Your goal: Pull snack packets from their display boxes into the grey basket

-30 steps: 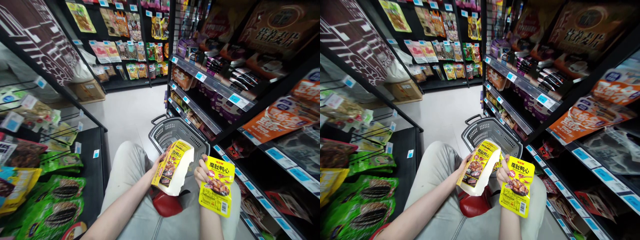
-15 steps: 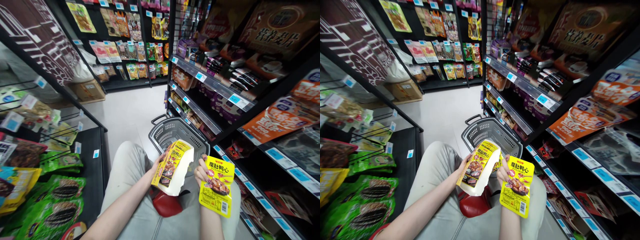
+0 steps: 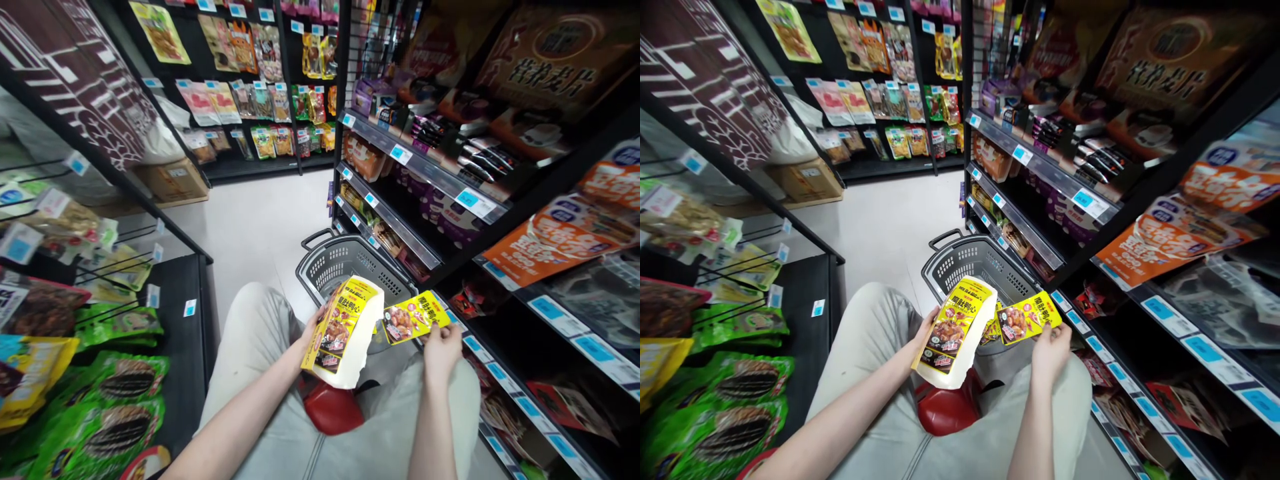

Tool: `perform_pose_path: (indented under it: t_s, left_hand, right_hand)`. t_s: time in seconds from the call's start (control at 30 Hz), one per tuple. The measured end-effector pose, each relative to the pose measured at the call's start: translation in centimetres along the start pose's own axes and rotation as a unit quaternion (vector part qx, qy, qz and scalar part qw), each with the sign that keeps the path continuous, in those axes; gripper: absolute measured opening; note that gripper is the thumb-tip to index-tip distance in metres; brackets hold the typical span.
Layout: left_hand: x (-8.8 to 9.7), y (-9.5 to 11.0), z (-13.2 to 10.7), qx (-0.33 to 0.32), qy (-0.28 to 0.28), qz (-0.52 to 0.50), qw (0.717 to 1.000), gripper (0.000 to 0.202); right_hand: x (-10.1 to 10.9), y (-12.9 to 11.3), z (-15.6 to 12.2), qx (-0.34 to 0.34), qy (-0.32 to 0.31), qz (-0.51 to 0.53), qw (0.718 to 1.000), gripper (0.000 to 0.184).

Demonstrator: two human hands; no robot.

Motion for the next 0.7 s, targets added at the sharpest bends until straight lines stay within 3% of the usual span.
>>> perform_pose_path:
  t_s: [0.17,0.3,0.37,0.47,0.53,0.63,0.7]
  left_hand:
    - [-0.3,0.0,-0.1,-0.001,-0.006,-0.017,1.000,0.072]
    - [-0.1,0.2,-0.2,-0.008,0.019,-0.020,1.000,0.066]
    - [-0.2,0.2,-0.2,-0.012,0.035,-0.022,0.999,0.066]
    - [-0.5,0.0,-0.3,-0.017,0.079,-0.010,0.997,0.066]
    - [-0.6,-0.1,-0.4,-0.023,0.116,0.002,0.993,0.064]
    - [-0.4,-0.1,-0.5,-0.032,0.145,0.022,0.989,0.059]
    - [-0.2,-0.1,-0.4,-0.037,0.136,0.035,0.989,0.056]
  right_hand:
    - [-3.6,-2.3,-0.5,0.060,-0.045,-0.113,0.991,0.042]
    - [-3.4,-3.7,-0.9,0.104,-0.052,-0.125,0.985,0.042]
    - [-2.4,-5.5,-1.9,0.176,-0.046,-0.113,0.977,0.036]
    - [-0.5,-9.4,-5.3,0.326,-0.002,-0.103,0.940,0.031]
    - [-0.3,-11.6,-7.8,0.392,-0.008,-0.128,0.911,0.027]
    - [-2.0,-13.7,-11.0,0.438,-0.075,-0.214,0.870,0.027]
    - [-3.6,-14.0,-12.4,0.441,-0.117,-0.277,0.846,0.036]
Point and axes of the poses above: each hand's wrist, its own z-axis towards the middle knuckle, its own x-axis out of the back of the hand, y = z × x, the point moved 8 cm from there along z, towards the middle knuckle, and after that the axes turned 11 degrees about -z, right-handed, at the moved point
